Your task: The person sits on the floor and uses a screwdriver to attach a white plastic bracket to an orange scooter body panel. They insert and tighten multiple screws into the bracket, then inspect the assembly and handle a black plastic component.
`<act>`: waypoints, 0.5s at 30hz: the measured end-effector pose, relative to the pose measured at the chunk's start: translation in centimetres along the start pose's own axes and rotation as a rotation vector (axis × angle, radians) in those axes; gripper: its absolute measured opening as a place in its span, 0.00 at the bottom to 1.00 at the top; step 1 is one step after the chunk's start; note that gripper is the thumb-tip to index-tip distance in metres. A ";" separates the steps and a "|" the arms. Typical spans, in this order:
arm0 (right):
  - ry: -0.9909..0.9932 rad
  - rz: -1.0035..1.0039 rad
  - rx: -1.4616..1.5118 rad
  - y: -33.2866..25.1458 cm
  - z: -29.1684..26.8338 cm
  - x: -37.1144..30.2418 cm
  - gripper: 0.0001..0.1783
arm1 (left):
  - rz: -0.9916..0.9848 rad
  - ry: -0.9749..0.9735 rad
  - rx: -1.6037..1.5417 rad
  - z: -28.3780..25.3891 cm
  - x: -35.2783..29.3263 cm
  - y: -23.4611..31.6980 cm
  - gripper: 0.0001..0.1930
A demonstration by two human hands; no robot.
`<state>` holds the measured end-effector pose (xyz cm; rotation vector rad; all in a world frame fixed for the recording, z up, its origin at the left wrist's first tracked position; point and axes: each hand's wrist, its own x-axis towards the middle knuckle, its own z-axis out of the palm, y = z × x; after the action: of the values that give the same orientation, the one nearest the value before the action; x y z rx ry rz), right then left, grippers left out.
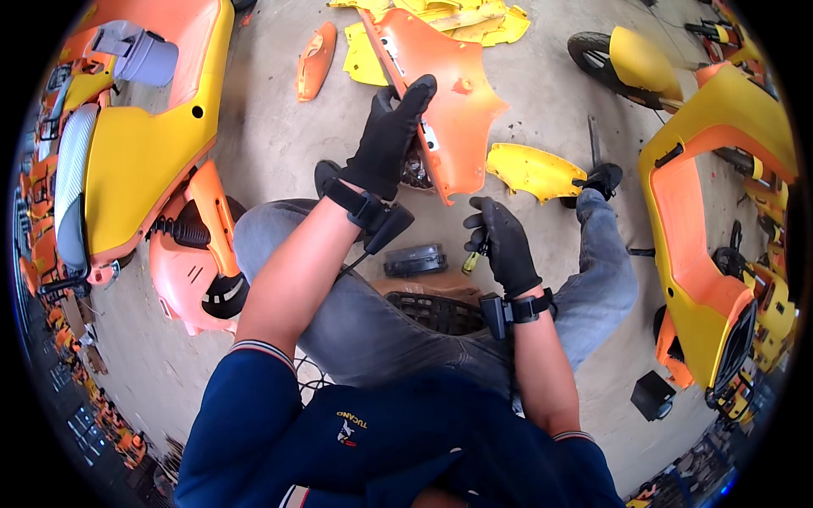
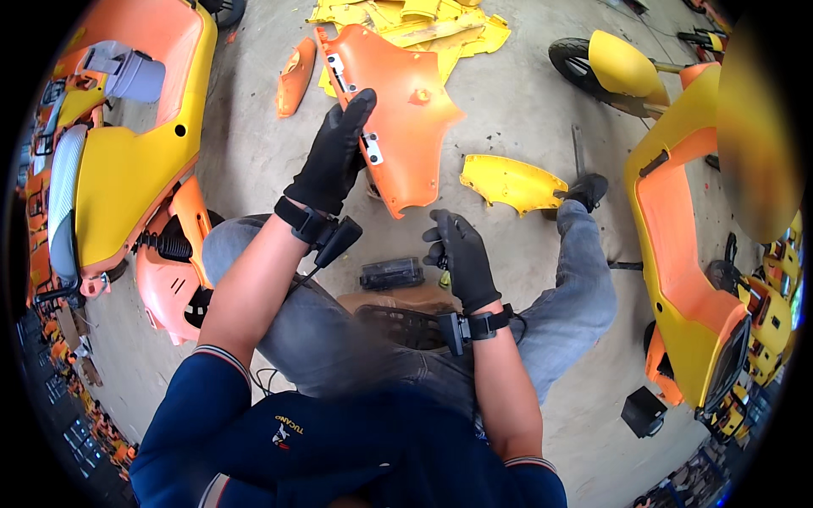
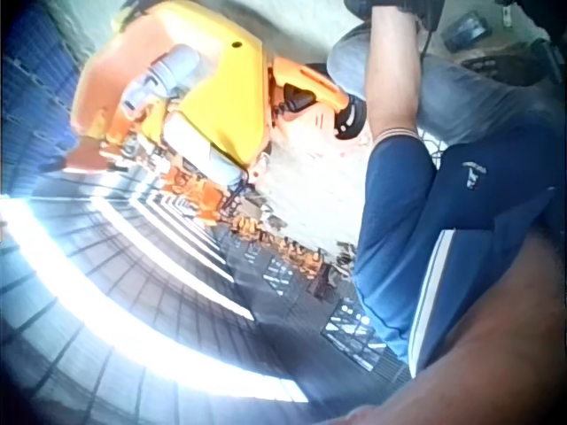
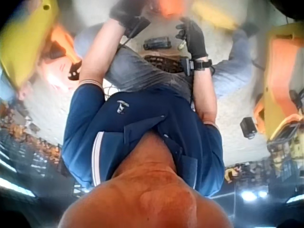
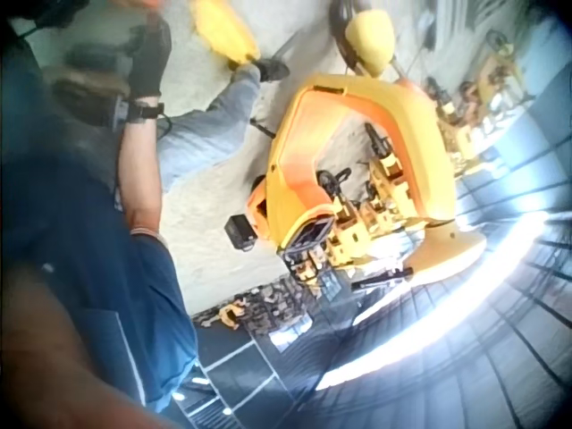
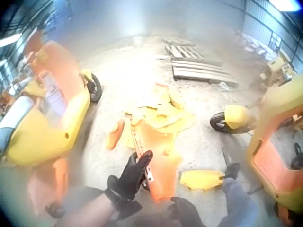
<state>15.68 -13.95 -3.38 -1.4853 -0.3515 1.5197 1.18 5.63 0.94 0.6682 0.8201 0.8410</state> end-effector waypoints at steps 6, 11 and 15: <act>0.022 -0.123 -0.142 -3.6 0.7 -0.6 0.20 | -0.073 -0.014 0.062 -0.2 0.1 -2.3 0.24; -0.007 -0.091 -0.187 -3.6 1.5 -0.5 0.13 | -0.065 -0.100 0.194 0.2 -0.6 -2.6 0.24; -0.006 -0.093 -0.212 -2.7 1.3 -0.3 0.13 | -0.062 -0.059 0.306 1.3 -1.7 -1.0 0.26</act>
<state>15.59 -12.34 -0.86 -1.6048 -0.5924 1.4486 1.90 3.47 1.43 0.9276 0.9207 0.6423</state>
